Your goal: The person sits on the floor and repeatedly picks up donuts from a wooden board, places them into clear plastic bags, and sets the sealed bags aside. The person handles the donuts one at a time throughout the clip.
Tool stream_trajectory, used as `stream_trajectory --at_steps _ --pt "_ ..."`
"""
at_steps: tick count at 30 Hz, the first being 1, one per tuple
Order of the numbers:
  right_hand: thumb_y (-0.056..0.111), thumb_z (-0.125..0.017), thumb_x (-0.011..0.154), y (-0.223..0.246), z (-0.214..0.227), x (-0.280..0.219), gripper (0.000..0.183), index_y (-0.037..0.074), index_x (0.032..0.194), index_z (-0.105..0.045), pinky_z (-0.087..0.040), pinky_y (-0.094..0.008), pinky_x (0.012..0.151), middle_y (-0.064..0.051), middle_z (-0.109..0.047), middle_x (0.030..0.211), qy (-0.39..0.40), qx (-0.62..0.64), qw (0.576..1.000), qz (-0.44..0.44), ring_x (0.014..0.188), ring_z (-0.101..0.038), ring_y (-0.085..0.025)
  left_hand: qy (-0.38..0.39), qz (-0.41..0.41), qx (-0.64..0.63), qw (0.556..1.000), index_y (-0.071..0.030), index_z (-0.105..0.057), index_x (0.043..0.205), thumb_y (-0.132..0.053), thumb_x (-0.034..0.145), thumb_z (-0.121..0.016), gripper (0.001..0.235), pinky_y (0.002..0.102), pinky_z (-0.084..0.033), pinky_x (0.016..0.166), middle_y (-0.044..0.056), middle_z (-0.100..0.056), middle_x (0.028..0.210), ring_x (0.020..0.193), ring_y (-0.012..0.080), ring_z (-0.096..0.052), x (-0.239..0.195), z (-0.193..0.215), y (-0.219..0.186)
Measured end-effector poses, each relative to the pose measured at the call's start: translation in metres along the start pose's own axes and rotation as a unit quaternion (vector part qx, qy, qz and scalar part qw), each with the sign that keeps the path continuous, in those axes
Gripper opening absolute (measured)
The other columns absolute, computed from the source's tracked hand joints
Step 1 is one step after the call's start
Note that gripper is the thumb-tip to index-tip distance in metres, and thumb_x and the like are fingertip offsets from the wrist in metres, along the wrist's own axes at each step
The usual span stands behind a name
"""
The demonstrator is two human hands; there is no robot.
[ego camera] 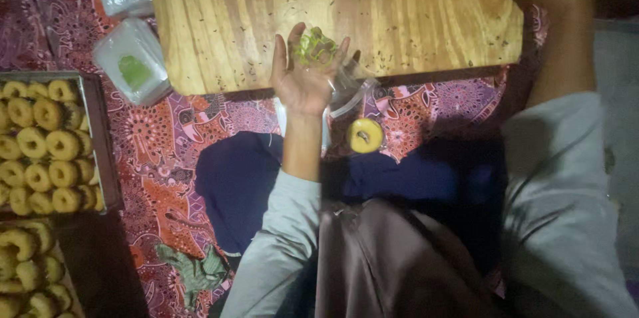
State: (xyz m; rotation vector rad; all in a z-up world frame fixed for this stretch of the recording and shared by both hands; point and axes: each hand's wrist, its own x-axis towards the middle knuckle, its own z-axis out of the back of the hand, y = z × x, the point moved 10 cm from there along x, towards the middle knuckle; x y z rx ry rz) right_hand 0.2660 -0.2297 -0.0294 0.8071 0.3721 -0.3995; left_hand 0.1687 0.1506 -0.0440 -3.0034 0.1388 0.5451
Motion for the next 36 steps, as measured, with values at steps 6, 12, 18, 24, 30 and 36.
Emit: stream_trajectory --at_steps 6,12,18,24,30,36 --pt "0.01 -0.091 0.07 0.038 -0.075 -0.116 0.09 0.009 0.148 -0.047 -0.06 -0.04 0.089 -0.013 -0.065 0.133 0.049 0.45 0.888 0.083 0.115 -0.071 -0.025 -0.038 0.001 -0.155 0.987 -0.008 -0.058 0.13 -0.048 0.096 -0.061 0.053 0.066 -0.03 0.117 0.017 -0.063 0.11 0.111 0.031 -0.061 0.019 0.031 -0.001" --pt "0.006 -0.09 0.073 0.107 -0.135 -0.214 0.076 0.009 0.143 -0.062 -0.056 -0.036 0.094 -0.012 -0.064 0.119 -0.008 0.095 0.964 0.249 0.11 -0.067 -0.025 0.04 -0.157 -0.002 0.987 -0.009 -0.048 0.141 -0.047 0.109 -0.053 0.05 0.07 -0.039 0.118 0.021 -0.056 0.129 0.121 0.0369 -0.057 -0.01 -0.003 -0.016" --pt "0.015 -0.095 0.072 0.147 -0.155 -0.252 0.084 0.004 0.146 -0.056 -0.052 -0.039 0.113 -0.016 -0.05 0.139 -0.055 0.155 0.926 0.341 0.132 -0.057 -0.033 0.033 -0.164 0.044 0.985 -0.014 -0.037 0.148 -0.059 0.1 -0.044 0.066 0.062 -0.046 0.101 0.022 -0.049 0.14 0.123 0.0451 -0.052 -0.05 -0.006 -0.007" --pt "0.011 -0.094 0.085 0.154 -0.163 -0.248 0.073 0.009 0.147 -0.057 -0.051 -0.041 0.114 -0.018 -0.04 0.157 -0.111 0.233 0.912 0.319 0.143 -0.052 -0.034 0.005 -0.233 0.584 0.778 -0.005 -0.019 0.168 -0.026 0.109 -0.049 0.069 0.045 -0.049 0.112 0.018 -0.05 0.132 0.12 0.0332 -0.054 -0.112 -0.012 0.02" --pt "0.007 -0.091 0.078 0.173 -0.184 -0.274 0.077 0.003 0.147 -0.057 -0.052 -0.046 0.109 -0.016 -0.061 0.144 -0.163 0.034 0.894 0.416 0.131 -0.06 -0.032 -0.002 -0.308 0.79 0.53 -0.016 -0.067 0.123 -0.008 0.102 -0.065 0.023 0.039 -0.045 0.098 0.007 -0.067 0.118 0.112 0.0291 -0.06 -0.174 -0.041 -0.021" --pt "0.006 -0.069 0.099 0.168 -0.258 -0.277 0.054 0.001 0.151 -0.053 -0.057 -0.033 0.098 -0.019 -0.066 0.136 0.237 0.372 0.841 0.314 0.117 -0.072 -0.024 0.162 -0.411 0.839 0.318 -0.005 -0.072 0.122 -0.032 0.073 -0.086 0.058 0.061 -0.022 0.116 0.014 -0.069 0.129 0.128 0.04 -0.058 -0.229 -0.067 -0.069"
